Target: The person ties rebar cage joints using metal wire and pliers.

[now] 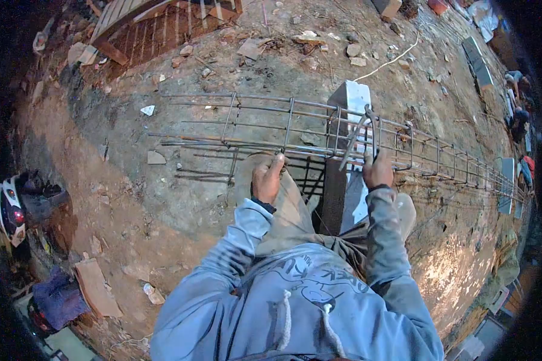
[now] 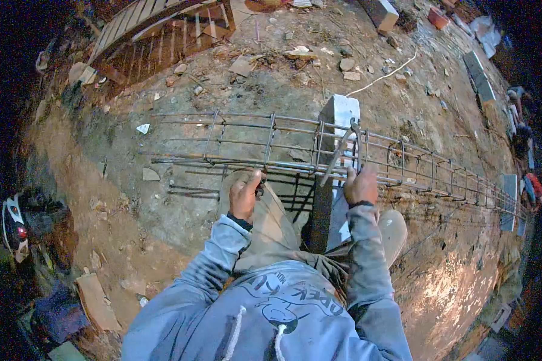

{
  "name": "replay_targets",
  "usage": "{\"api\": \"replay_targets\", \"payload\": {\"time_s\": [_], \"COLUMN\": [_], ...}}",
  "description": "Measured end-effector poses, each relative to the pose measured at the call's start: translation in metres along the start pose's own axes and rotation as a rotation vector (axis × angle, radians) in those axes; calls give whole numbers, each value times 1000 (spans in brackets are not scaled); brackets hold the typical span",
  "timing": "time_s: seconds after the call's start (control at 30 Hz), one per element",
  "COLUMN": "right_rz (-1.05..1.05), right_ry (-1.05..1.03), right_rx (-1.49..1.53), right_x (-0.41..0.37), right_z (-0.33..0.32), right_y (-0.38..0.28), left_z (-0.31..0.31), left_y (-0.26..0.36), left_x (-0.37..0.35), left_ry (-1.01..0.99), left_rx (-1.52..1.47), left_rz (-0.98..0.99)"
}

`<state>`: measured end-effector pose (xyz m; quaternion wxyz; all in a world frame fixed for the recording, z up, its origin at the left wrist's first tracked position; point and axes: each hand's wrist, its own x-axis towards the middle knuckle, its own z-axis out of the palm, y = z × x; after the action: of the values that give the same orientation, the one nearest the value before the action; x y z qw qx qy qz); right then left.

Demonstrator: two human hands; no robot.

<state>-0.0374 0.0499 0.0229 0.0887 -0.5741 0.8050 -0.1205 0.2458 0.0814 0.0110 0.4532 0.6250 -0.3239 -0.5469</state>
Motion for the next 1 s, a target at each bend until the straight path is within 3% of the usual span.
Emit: {"api": "replay_targets", "payload": {"time_s": [0.03, 0.1, 0.17, 0.23, 0.3, 0.33, 0.37, 0.43, 0.5, 0.57, 0.63, 0.77, 0.8, 0.83, 0.9, 0.93, 0.97, 1.0], "right_rz": [-6, -340, -409, -295, -221, -211, -208, 357, 394, 343, 315, 221, 185, 161, 33, -48, -50, 169], "right_ry": [-4, 292, -178, -567, -547, -546, -552, -917, -898, -636, -686, -785, -672, -681, -713, -718, -716, -755], "right_rx": [-1, 141, 582, 842, 805, 835, 842, 965, 1085, 1216, 1562, 1455, 1456, 1589, 1258, 1362, 1368, 1544], "right_x": [-10, -31, -64, -87, -101, -105, -106, -104, -90, -71, -52, -38, -44, -42, -37, -35, -37, -40], "right_z": [-15, -34, -15, 0, 26, 34, 39, 44, 64, 63, 110, 169, 123, 143, 157, 157, 156, 140], "right_y": [-20, -60, -87, -106, -101, -97, -94, -87, -82, -108, -110, -89, -108, -104, -92, -96, -99, -106], "left_z": [1, 7, 12, 14, 13, 8, 4, 2, 7, 20, 38, 55, 58, 59, 59, 58, 54, 49], "left_y": [5, -3, 3, 4, 9, 11, 14, 25, 32, 47, 32, 42, 45, 46, 47, 45, 45, 47], "left_x": [-1, 5, 5, 10, 12, 13, 13, 16, 24, 25, 46, 69, 67, 69, 74, 76, 77, 78], "left_ry": [-35, -30, -86, -123, -175, -92, -89, 109, 124, 18, 60, 57, 55, 39, 7, 32, 32, 91], "left_rx": [14, -21, -22, 11, 244, 543, 551, 753, 723, 909, 1031, 1138, 1153, 1152, 1146, 1056, 1061, 985], "left_rz": [25, 88, 26, -5, 27, 143, 138, 288, 406, 401, 379, 365, 367, 375, 386, 408, 412, 447]}}
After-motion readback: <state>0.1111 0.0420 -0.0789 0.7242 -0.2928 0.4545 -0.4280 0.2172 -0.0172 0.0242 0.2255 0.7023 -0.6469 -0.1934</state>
